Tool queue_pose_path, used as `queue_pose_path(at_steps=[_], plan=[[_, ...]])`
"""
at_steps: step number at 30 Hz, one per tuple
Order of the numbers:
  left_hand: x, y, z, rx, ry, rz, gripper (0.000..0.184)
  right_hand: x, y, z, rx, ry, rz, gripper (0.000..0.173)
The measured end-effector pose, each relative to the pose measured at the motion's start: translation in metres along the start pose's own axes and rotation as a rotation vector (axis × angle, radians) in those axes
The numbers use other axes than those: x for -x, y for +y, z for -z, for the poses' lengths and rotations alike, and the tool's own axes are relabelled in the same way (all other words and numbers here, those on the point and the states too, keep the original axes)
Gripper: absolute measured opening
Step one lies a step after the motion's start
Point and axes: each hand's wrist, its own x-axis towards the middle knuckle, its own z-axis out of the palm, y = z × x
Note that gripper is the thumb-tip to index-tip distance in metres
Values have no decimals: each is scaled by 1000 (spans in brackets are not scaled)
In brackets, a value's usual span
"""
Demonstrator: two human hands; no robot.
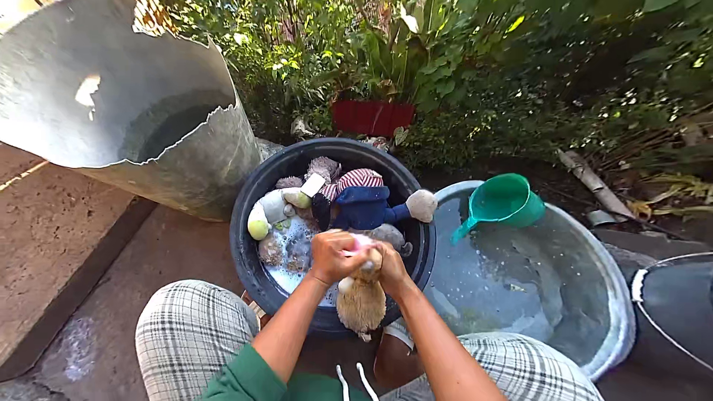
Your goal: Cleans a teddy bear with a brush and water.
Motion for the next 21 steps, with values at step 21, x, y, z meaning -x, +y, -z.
queue_pose_path(at_steps=[21], plan=[[-34,-93,18,-172,-152,936,59,0,-4,-7,7,44,-105,41]])
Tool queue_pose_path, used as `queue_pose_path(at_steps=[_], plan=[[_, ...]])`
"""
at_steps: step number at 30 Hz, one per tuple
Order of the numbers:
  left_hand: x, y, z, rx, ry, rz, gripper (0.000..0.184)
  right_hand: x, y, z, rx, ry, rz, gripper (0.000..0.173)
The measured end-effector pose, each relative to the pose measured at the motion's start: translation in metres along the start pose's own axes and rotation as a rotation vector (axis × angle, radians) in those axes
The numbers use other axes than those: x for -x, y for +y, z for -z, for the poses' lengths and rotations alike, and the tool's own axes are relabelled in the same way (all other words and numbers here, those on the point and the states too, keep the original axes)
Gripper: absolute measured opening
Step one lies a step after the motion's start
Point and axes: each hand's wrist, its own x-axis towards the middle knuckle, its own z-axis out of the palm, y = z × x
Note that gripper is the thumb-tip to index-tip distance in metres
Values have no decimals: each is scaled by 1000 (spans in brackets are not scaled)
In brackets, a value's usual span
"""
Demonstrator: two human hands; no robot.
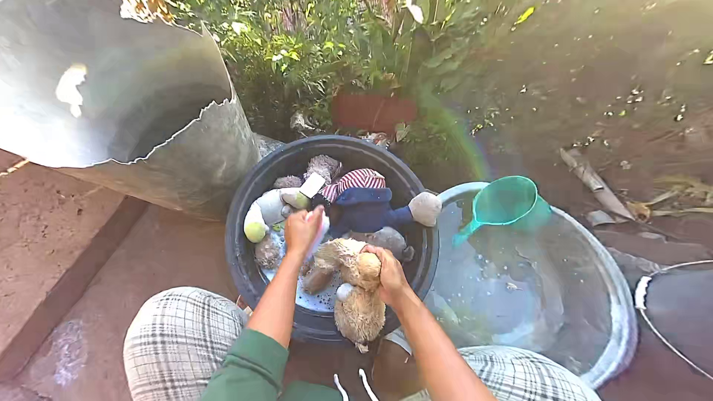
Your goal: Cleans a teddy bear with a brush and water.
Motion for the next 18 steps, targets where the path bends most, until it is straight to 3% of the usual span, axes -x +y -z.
queue_pose_path(at_steps=[3,6,11,14,18], plan=[[-38,29,17,21,86,-46,49,-5,2,-1,-4,70,-40,40],[-69,47,18,-196,75,-41,45,-4,-2,-4,8,88,-65,39],[-94,10,-16,-550,-94,-8,40,-3,-1,-2,-25,89,-76,37],[-103,9,-8,-454,-129,41,42,-4,0,1,-34,91,-52,40],[-56,3,10,-2,221,-37,51,-10,0,1,-99,135,-76,42]])
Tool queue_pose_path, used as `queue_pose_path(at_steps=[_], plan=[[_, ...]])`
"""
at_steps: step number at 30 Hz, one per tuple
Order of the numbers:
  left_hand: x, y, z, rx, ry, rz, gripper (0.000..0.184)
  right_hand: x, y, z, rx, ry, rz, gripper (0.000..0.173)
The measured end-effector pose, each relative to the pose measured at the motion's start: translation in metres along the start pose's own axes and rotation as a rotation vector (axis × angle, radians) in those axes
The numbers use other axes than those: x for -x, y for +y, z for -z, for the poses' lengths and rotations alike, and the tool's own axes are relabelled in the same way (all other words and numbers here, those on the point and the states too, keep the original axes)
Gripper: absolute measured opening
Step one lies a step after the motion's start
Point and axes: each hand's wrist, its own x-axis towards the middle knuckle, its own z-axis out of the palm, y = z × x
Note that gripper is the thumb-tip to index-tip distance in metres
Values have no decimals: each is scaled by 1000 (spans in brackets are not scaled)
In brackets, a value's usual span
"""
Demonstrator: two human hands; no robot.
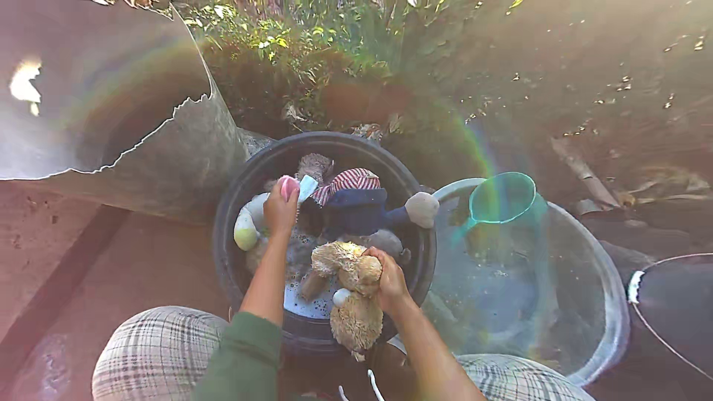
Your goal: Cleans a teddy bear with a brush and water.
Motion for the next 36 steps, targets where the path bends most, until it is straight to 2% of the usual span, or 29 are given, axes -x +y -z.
queue_pose_path(at_steps=[2,4,6,8,10,14,17,20,21,23,25,26,27,29,30,32,34,36], plan=[[43,-15,0,40,76,116,52,-1,1,0,1,6,-20,42],[70,-43,-14,-99,-80,276,52,-2,1,-3,10,-6,-22,42],[84,-73,-37,-306,-269,341,47,-3,2,-4,23,-24,-11,43],[92,-96,-54,-423,-336,341,47,-2,2,-2,28,-27,-9,44],[91,-113,-58,-428,-364,308,46,-2,3,1,18,-17,-19,45],[69,-123,-51,-282,-421,271,47,-6,2,1,21,-17,-26,46],[70,-105,-35,80,-246,113,46,-6,2,-3,36,-34,-41,44],[98,-39,-17,559,53,-155,35,-9,5,-5,58,-33,-63,43],[112,-10,-10,735,85,-274,34,-9,5,-6,83,-33,-61,44],[136,38,4,917,14,-580,41,-11,3,-9,156,-26,-32,44],[153,56,3,856,-84,-808,52,-5,3,-10,205,-19,27,41],[159,47,-8,741,-114,-829,54,-3,5,-8,212,-10,58,39],[161,26,-22,564,-139,-791,53,-4,7,-4,197,-1,68,37],[156,-12,-35,177,-229,-578,53,-3,4,2,130,24,-18,41],[150,-16,-35,78,-263,-487,54,-5,1,3,122,44,-36,42],[150,0,-22,134,-203,-453,50,-5,0,3,140,55,-40,44],[158,33,-10,380,-71,-608,47,-3,8,4,185,46,13,43],[165,59,-9,577,-68,-792,47,-1,11,3,152,-10,122,37]])
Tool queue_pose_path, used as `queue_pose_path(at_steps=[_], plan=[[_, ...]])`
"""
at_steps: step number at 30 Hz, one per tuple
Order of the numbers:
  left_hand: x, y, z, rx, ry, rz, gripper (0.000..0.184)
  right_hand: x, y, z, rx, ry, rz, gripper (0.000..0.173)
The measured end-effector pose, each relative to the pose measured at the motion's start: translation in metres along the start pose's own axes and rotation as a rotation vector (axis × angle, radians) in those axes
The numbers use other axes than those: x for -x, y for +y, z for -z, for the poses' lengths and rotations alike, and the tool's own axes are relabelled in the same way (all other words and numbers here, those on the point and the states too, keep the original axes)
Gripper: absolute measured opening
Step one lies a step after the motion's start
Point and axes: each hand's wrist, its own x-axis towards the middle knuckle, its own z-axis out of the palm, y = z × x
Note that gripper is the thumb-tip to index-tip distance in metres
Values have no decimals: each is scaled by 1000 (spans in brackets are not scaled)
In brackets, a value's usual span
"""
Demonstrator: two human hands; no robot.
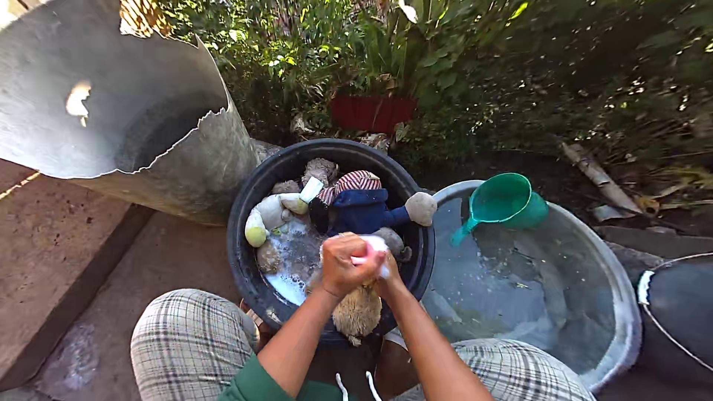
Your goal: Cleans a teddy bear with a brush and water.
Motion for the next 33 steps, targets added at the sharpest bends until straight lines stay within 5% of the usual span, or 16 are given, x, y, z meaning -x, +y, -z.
queue_pose_path(at_steps=[2,5,7,9,13,15,19,23,26,30,31,33], plan=[[26,-17,-4,-143,-83,39,47,3,1,0,-96,-34,10,32],[57,-60,31,-542,-368,705,51,-1,-9,1,-164,-26,-138,39],[50,-69,43,-639,-282,1046,54,0,-12,4,-207,-33,-143,39],[41,-63,48,-657,-65,1177,61,4,-8,6,-283,-7,-148,39],[38,-81,64,-498,304,1188,54,8,-24,3,-446,-42,-33,43],[50,-93,65,-119,419,1155,42,13,-29,2,-508,-123,63,47],[44,-85,57,612,134,955,39,16,-33,4,-560,-331,210,40],[-8,-52,59,421,89,802,35,9,-21,9,-162,-429,313,23],[-39,-17,58,-41,-229,647,30,5,-26,10,366,-219,503,9],[-45,29,33,-487,-613,582,40,-3,-31,26,687,-92,521,103],[-43,38,26,-536,-644,553,42,-6,-23,26,682,-90,518,108],[-41,47,22,-530,-676,518,48,-9,-2,21,537,-33,563,92]])
